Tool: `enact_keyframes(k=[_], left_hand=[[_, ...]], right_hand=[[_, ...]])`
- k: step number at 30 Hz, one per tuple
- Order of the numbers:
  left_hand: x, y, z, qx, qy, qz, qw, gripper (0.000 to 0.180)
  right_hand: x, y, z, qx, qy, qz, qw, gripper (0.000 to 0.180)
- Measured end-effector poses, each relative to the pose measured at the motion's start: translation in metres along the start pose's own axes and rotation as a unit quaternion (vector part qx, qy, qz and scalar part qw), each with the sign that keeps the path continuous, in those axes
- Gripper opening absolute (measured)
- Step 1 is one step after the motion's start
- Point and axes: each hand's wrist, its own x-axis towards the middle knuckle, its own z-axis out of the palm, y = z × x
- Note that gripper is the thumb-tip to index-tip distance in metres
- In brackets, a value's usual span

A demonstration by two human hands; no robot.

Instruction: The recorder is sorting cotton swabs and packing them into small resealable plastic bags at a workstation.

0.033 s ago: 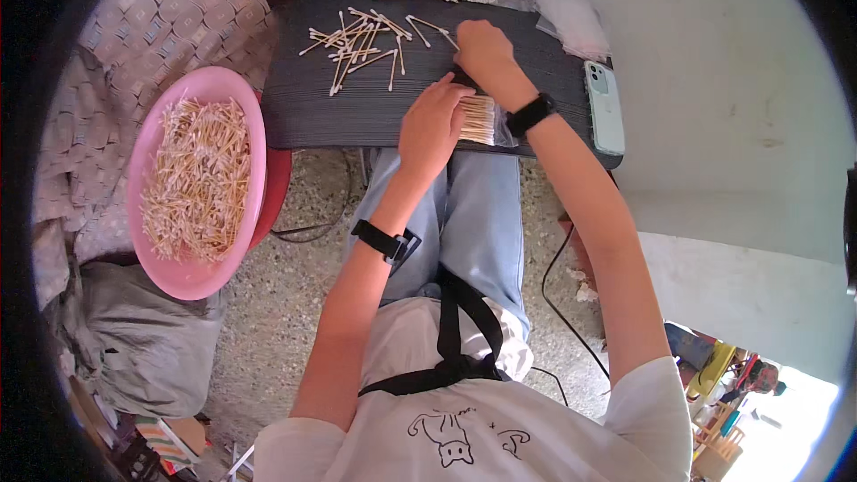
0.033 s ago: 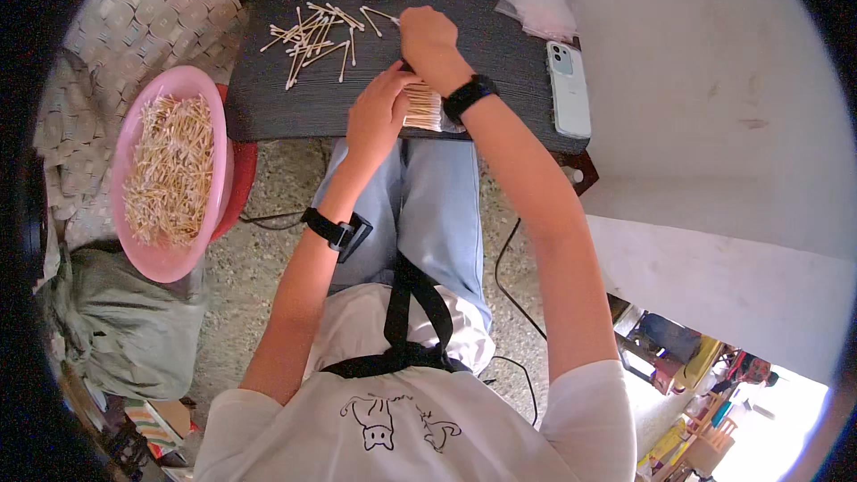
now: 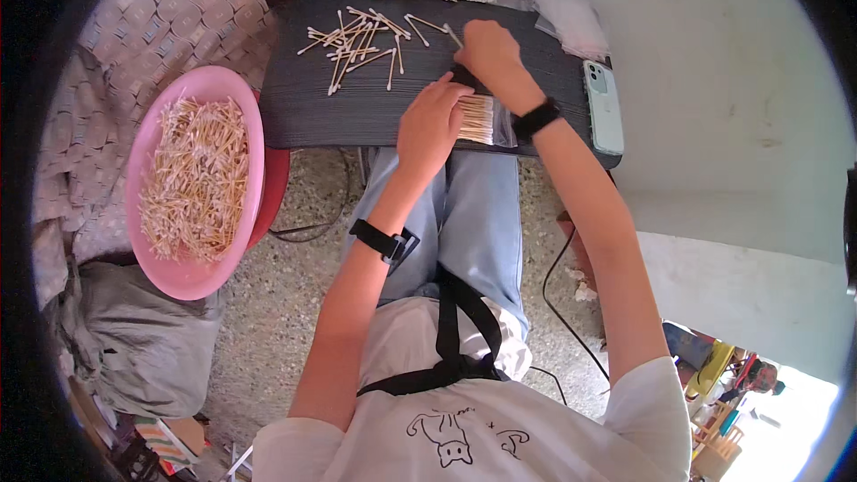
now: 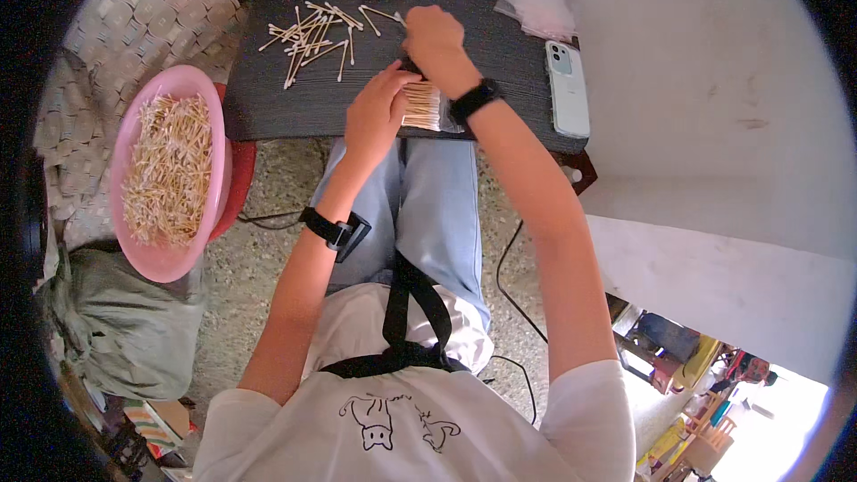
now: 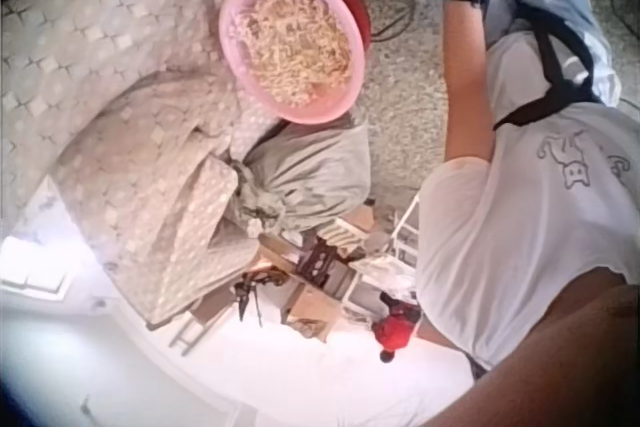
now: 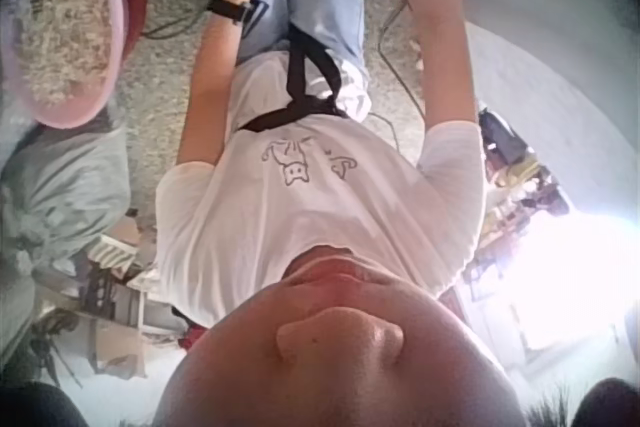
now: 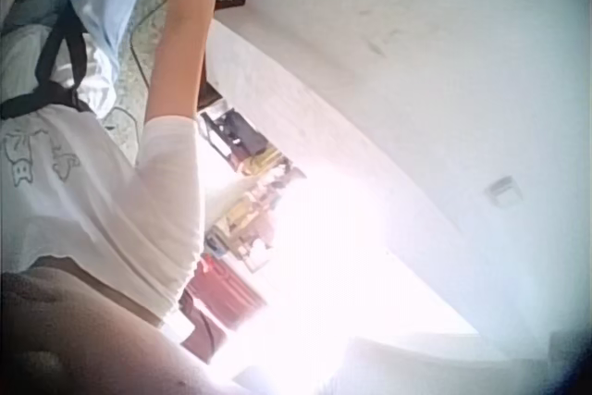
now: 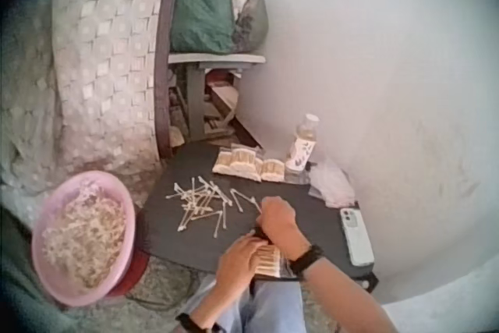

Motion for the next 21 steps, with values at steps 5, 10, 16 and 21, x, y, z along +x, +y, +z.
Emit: enact_keyframes(k=[5,10,16,21], left_hand=[[-0.002,-0.007,0.0,-0.038,0.006,-0.009,0.999,0.023],[0.002,0.0,0.002,-0.016,0.007,-0.017,1.0,0.02],[0.001,-0.002,0.001,-0.006,0.016,-0.013,1.0,0.018],[0.002,0.0,0.002,0.0,0.022,-0.007,1.0,0.016]], right_hand=[[-0.056,0.053,-0.013,0.363,0.09,0.03,0.927,0.018],[-0.138,0.074,-0.016,0.387,0.102,0.092,0.912,0.014],[-0.167,0.071,-0.012,0.395,0.064,0.147,0.905,0.014],[-0.16,0.074,-0.004,0.463,-0.023,0.126,0.877,0.014]])
